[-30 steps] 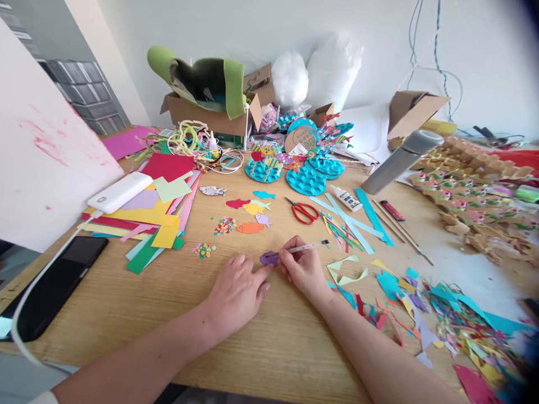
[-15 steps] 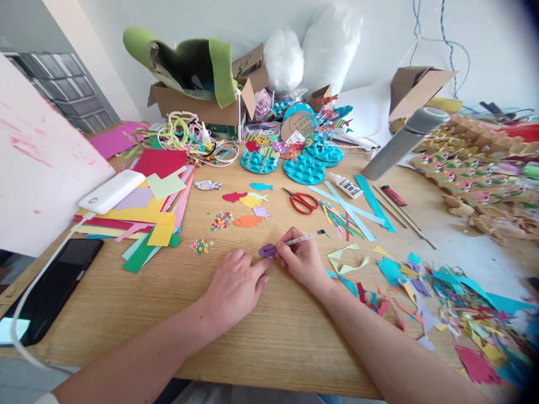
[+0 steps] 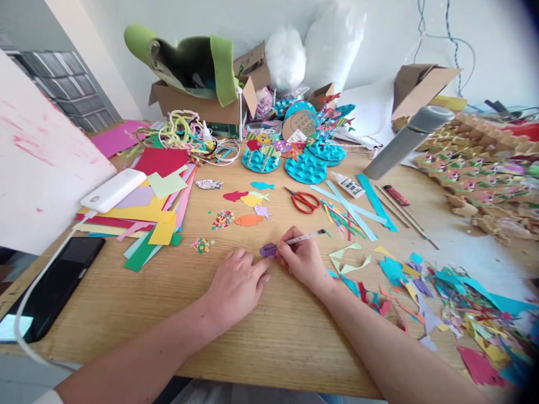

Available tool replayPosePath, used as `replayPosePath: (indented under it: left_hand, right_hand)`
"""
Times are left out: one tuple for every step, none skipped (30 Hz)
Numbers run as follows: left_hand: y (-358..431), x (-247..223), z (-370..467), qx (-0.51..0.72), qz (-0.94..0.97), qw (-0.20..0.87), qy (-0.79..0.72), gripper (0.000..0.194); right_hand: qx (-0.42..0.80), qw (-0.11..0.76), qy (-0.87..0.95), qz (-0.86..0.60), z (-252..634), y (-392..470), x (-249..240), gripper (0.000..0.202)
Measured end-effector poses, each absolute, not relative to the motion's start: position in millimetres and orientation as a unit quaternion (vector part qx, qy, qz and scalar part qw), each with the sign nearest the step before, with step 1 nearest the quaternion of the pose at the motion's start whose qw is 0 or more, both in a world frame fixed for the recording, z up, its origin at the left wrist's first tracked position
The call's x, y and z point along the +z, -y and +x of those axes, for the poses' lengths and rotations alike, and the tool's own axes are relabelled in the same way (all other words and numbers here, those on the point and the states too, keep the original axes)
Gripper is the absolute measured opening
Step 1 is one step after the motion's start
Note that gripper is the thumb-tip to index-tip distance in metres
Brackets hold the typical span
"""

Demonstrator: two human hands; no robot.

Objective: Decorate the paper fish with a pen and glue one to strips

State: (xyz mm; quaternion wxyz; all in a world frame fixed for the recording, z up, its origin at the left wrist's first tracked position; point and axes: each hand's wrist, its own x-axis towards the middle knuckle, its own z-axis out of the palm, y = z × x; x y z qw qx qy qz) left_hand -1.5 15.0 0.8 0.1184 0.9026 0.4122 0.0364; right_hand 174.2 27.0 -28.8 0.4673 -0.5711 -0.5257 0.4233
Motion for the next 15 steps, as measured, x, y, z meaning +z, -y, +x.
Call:
replayPosePath:
  left_hand:
    - [-15.0,1.1,-1.5,0.036,0.903,0.118,-0.412,0.034]
    - [-15.0,1.3,-1.5,0.035,0.903,0.118,-0.412,0.034]
    - [-15.1,1.6,-1.5,0.035,0.903,0.117,-0.412,0.034]
    - [-15.2,1.8,-1.6,0.034,0.903,0.116,-0.411,0.034]
    - [-15.3,1.9,-1.6,0.034,0.904,0.116,-0.411,0.034]
    - [-15.4,2.0,-1.7,0.034,0.904,0.116,-0.411,0.034]
    - [-15.5,2.0,-1.7,0.034,0.904,0.116,-0.411,0.034]
    - [-15.6,1.9,-1.7,0.034,0.904,0.116,-0.411,0.035]
    - [-15.6,1.7,-1.6,0.034,0.903,0.116,-0.411,0.035]
    - [-15.5,1.6,-1.5,0.036,0.903,0.115,-0.412,0.035]
    - [-15.5,1.5,-1.4,0.038,0.903,0.115,-0.412,0.035]
    - [-15.5,1.5,-1.3,0.040,0.903,0.116,-0.412,0.035]
    - [-15.5,1.5,-1.2,0.040,0.903,0.118,-0.412,0.035]
    - [-15.5,1.5,-1.2,0.040,0.902,0.120,-0.412,0.034]
    - [-15.5,1.6,-1.1,0.039,0.902,0.122,-0.412,0.034]
  right_hand:
    - [0.423,0.467,0.525,-0.571,174.1,-27.0,-28.6,0.014]
    - [0.424,0.466,0.525,-0.572,174.0,-27.0,-28.4,0.014]
    - [0.424,0.466,0.525,-0.573,173.9,-27.0,-28.0,0.014]
    - [0.423,0.465,0.525,-0.573,173.9,-27.1,-27.7,0.014]
    - [0.422,0.464,0.526,-0.574,173.9,-27.1,-27.3,0.014]
    - [0.421,0.464,0.526,-0.575,173.9,-27.2,-27.0,0.014]
    - [0.420,0.464,0.527,-0.575,173.9,-27.2,-26.8,0.014]
    - [0.419,0.464,0.527,-0.575,173.9,-27.3,-26.7,0.015]
    - [0.418,0.464,0.528,-0.575,173.9,-27.4,-26.7,0.015]
    - [0.418,0.463,0.529,-0.576,173.9,-27.4,-26.7,0.015]
    - [0.418,0.462,0.529,-0.576,173.9,-27.5,-26.8,0.015]
    - [0.418,0.461,0.530,-0.576,173.9,-27.5,-27.0,0.014]
    - [0.418,0.460,0.530,-0.576,173.8,-27.6,-27.2,0.014]
    - [0.419,0.460,0.531,-0.576,173.8,-27.5,-27.3,0.014]
    - [0.419,0.459,0.532,-0.575,173.7,-27.5,-27.5,0.014]
